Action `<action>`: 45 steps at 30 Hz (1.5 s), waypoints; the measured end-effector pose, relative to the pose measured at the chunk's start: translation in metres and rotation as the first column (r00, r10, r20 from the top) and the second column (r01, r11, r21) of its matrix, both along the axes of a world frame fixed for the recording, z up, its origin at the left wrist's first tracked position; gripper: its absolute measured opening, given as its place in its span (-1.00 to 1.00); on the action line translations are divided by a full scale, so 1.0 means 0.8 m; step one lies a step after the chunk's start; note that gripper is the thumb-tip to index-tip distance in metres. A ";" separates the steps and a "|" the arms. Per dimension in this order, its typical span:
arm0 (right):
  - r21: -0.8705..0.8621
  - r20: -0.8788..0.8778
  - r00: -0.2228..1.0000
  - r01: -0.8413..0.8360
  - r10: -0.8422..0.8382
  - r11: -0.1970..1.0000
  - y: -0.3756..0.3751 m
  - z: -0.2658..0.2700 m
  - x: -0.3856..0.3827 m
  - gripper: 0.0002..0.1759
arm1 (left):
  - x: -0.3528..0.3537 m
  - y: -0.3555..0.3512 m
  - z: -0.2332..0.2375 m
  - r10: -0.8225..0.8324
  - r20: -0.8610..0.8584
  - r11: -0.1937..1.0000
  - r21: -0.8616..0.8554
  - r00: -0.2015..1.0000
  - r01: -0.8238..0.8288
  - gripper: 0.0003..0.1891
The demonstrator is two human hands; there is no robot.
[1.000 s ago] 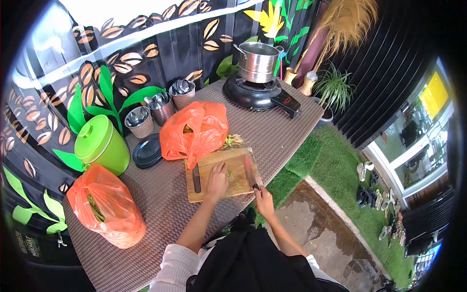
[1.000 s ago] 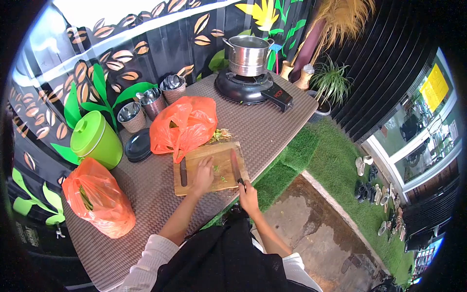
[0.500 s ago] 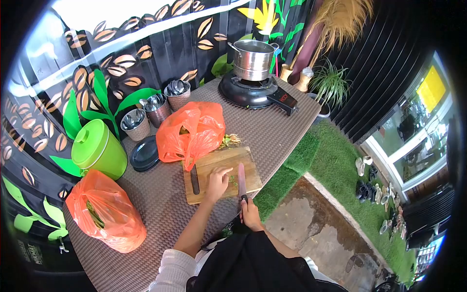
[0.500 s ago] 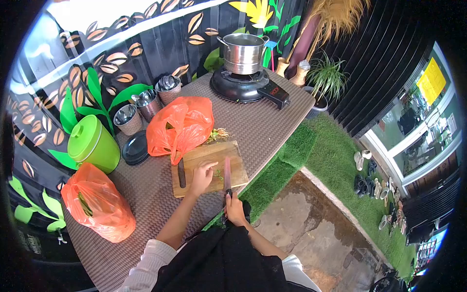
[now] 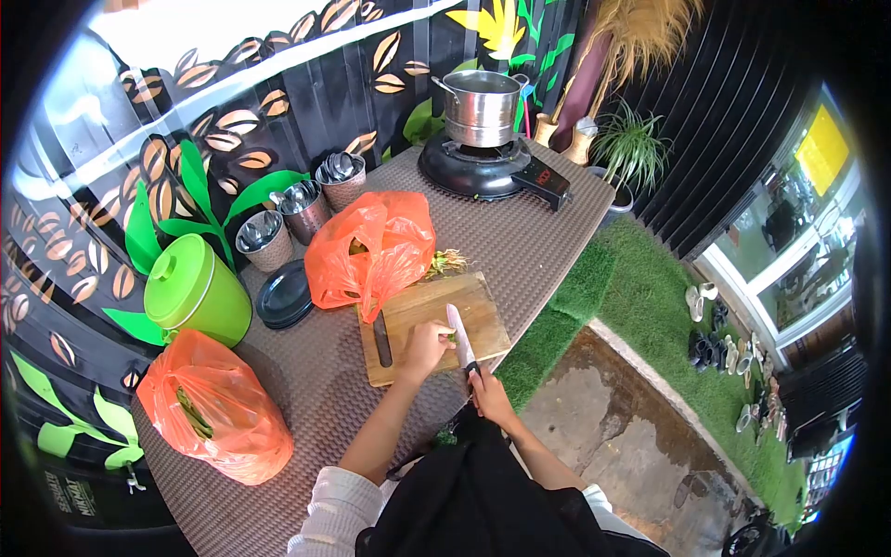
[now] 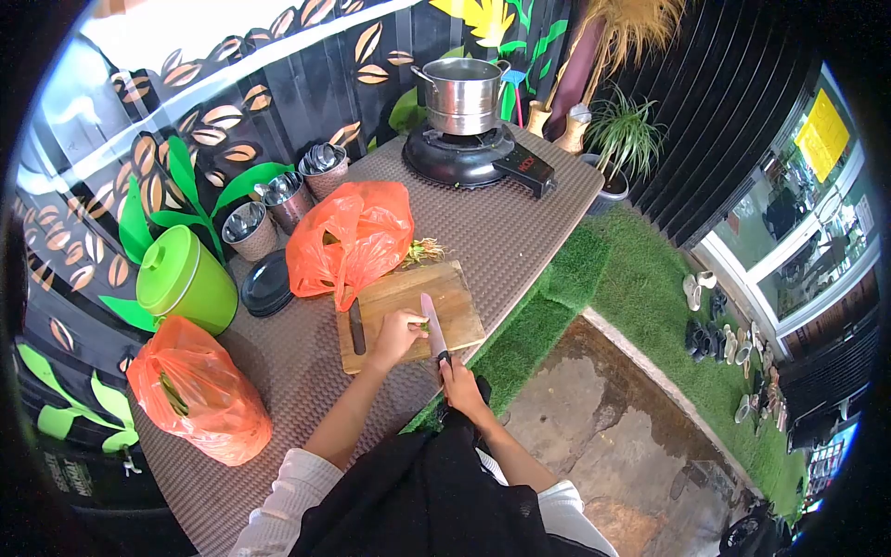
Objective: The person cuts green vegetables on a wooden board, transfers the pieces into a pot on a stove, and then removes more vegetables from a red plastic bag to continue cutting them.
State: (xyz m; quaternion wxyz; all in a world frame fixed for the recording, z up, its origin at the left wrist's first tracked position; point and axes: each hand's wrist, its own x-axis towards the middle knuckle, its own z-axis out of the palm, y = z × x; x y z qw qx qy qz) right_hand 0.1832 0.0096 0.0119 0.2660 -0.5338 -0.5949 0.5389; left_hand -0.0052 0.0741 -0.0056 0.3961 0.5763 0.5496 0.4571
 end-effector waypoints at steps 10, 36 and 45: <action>-0.176 -0.443 0.889 -0.210 0.113 0.962 0.019 -0.023 0.020 -0.69 | 0.011 -0.004 0.017 0.153 -0.061 0.988 -0.027 0.986 -0.155 -0.80; 0.254 -0.389 0.883 -0.171 0.262 0.952 0.621 0.354 0.072 -0.63 | 0.057 0.597 0.383 0.126 0.252 0.878 0.421 0.959 -0.226 -0.81; 0.348 -0.107 0.953 -0.230 0.283 0.909 0.814 0.324 0.045 -0.61 | 0.018 0.743 0.326 0.535 -0.176 0.740 0.570 0.826 -0.357 -0.68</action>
